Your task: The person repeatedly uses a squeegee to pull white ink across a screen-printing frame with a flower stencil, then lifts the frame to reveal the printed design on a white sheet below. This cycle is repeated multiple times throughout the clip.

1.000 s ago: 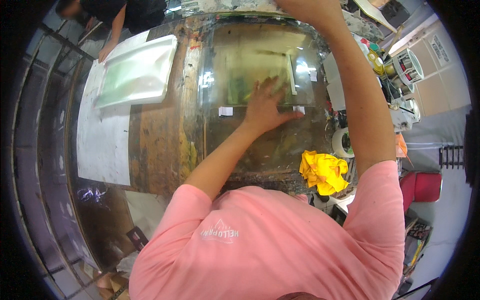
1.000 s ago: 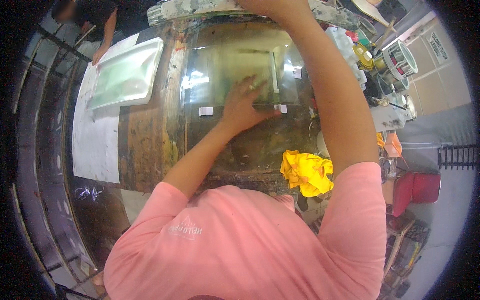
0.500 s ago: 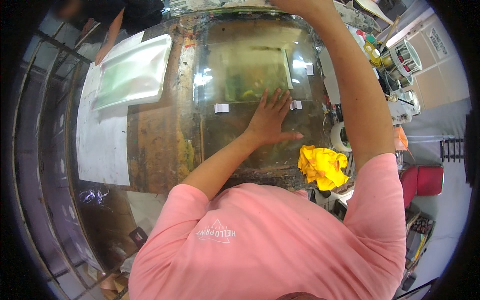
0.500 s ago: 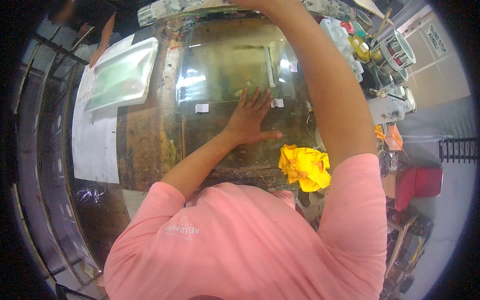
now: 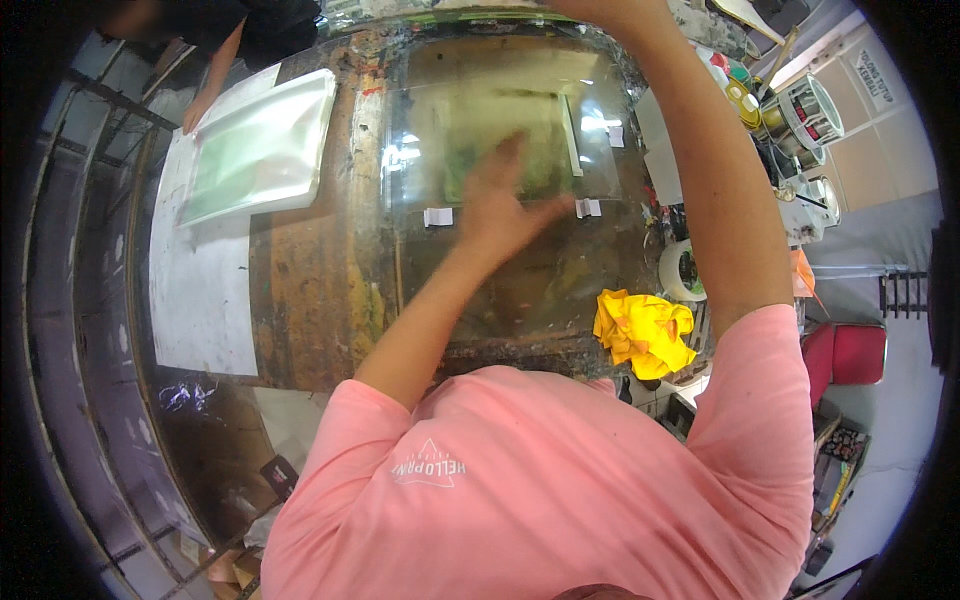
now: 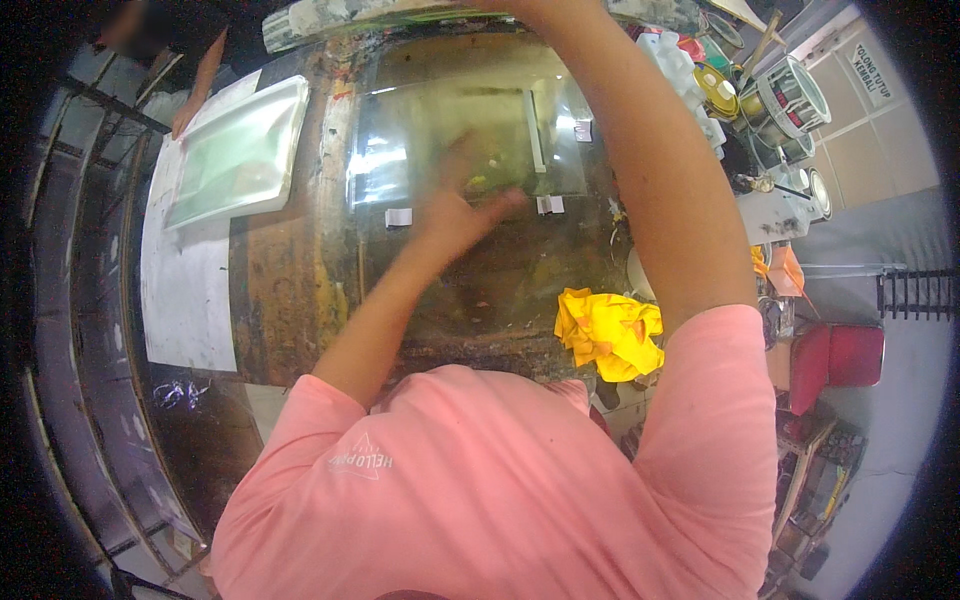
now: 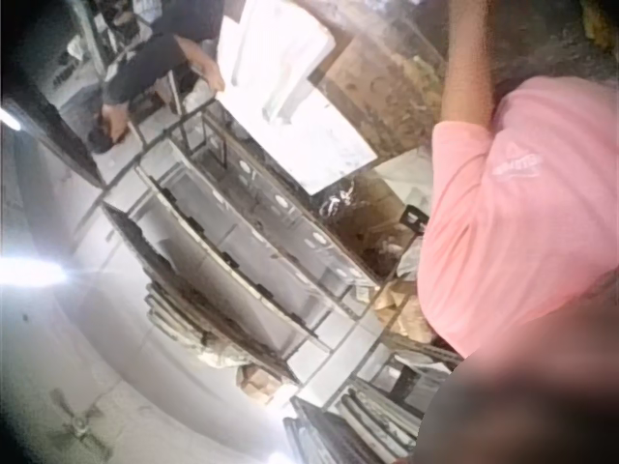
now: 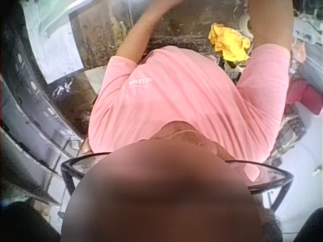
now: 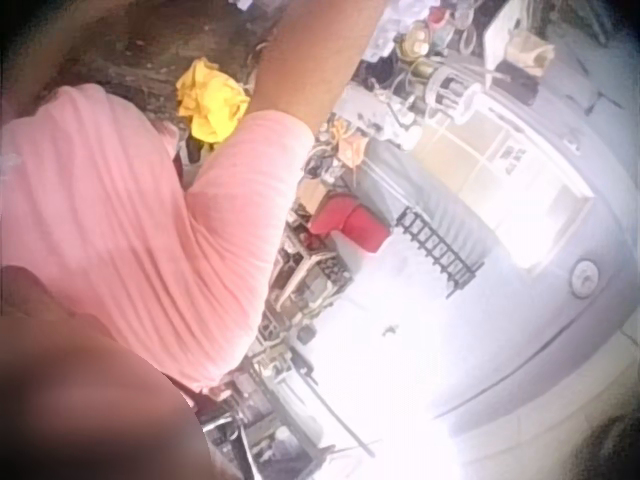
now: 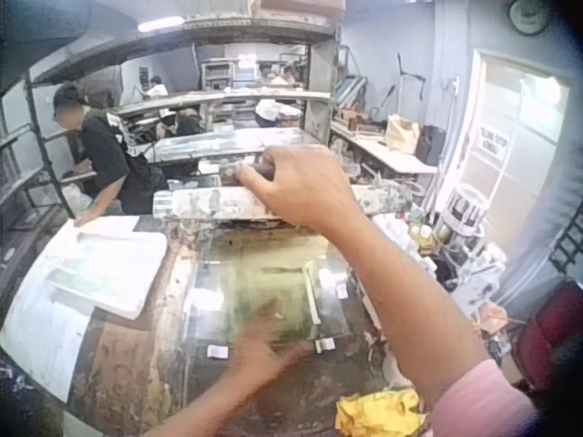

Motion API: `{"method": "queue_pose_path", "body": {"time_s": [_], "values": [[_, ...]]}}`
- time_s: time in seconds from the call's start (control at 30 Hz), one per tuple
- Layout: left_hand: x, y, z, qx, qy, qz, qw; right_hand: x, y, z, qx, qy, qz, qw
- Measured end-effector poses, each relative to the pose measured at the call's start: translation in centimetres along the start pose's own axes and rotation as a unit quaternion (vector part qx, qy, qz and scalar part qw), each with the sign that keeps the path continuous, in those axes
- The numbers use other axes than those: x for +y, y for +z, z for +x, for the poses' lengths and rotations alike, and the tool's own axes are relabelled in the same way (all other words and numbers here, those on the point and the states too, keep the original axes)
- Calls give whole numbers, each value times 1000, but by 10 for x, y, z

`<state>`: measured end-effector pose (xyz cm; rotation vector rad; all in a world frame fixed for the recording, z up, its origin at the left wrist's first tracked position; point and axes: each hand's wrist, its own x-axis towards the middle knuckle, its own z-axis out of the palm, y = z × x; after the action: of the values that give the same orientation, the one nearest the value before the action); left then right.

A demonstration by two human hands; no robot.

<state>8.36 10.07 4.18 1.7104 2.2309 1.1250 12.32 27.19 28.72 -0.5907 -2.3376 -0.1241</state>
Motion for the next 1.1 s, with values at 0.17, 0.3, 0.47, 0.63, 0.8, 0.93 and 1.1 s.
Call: {"method": "queue_pose_path", "body": {"time_s": [0.17,0.3,0.47,0.63,0.8,0.93,1.1], "values": [[-26,-119,39,164,-120,-436,877,-6,18,-53,-26,-10,-30,999],[-36,-128,-1,65,-179,-292,937,-10,37,-122,-102,-65,-8,993],[-71,-74,-56,42,-200,49,978,-1,58,-187,-338,-5,115,934],[-97,-50,-71,42,-161,167,972,-26,83,-240,-252,12,128,959],[-98,-53,-70,27,-166,125,978,4,139,-227,-248,-3,62,967],[-96,-56,-69,45,-148,114,981,57,209,-146,-206,0,34,978],[-99,-55,-68,80,-100,97,987,121,233,-38,-361,-13,102,927]]}}
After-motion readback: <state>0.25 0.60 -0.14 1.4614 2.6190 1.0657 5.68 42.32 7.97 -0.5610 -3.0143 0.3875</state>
